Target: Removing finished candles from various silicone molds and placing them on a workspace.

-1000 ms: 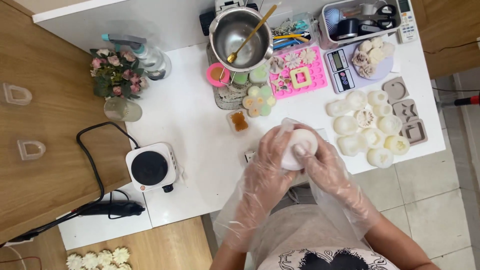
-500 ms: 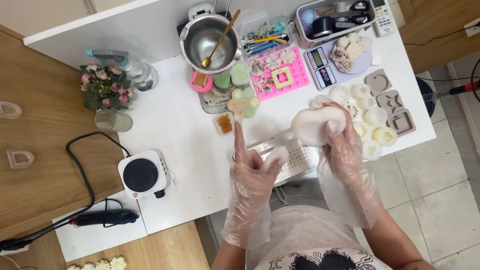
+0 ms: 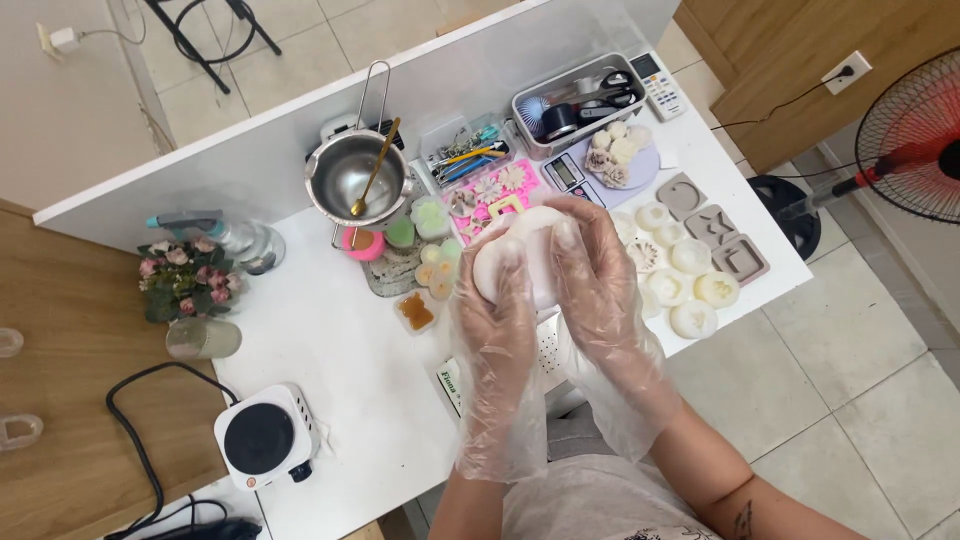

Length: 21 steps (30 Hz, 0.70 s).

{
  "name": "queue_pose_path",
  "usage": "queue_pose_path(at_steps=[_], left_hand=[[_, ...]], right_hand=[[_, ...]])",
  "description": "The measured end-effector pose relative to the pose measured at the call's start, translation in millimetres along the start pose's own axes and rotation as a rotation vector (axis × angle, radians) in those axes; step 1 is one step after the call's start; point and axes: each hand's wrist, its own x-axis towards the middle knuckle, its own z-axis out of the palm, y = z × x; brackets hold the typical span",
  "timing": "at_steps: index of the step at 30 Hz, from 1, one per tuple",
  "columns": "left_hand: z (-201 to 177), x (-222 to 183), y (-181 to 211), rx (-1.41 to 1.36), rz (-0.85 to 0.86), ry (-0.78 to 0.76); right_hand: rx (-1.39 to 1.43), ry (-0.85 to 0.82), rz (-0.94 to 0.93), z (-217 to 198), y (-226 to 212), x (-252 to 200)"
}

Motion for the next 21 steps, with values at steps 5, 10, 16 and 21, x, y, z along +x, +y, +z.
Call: queue_pose_path(at_steps=[5,10,16,21], left_hand=[[8,-1,20,-0.189,-0.07,-0.023],[6,-4,49,-0.068,-0.196,0.063],[-7,7,20,-0.252,-0.467,0.138],[-4,21,17,-0.201,-0.465,0.095]], right_hand=[[0.03,-0.069,0.065,-3,-41,3],[0.111,-0.024,0.138,-11,-38,-1],[0.072,0.037,0.165,-16,-22,-6],[0.1,0.129,0.151,-25,42,-11]])
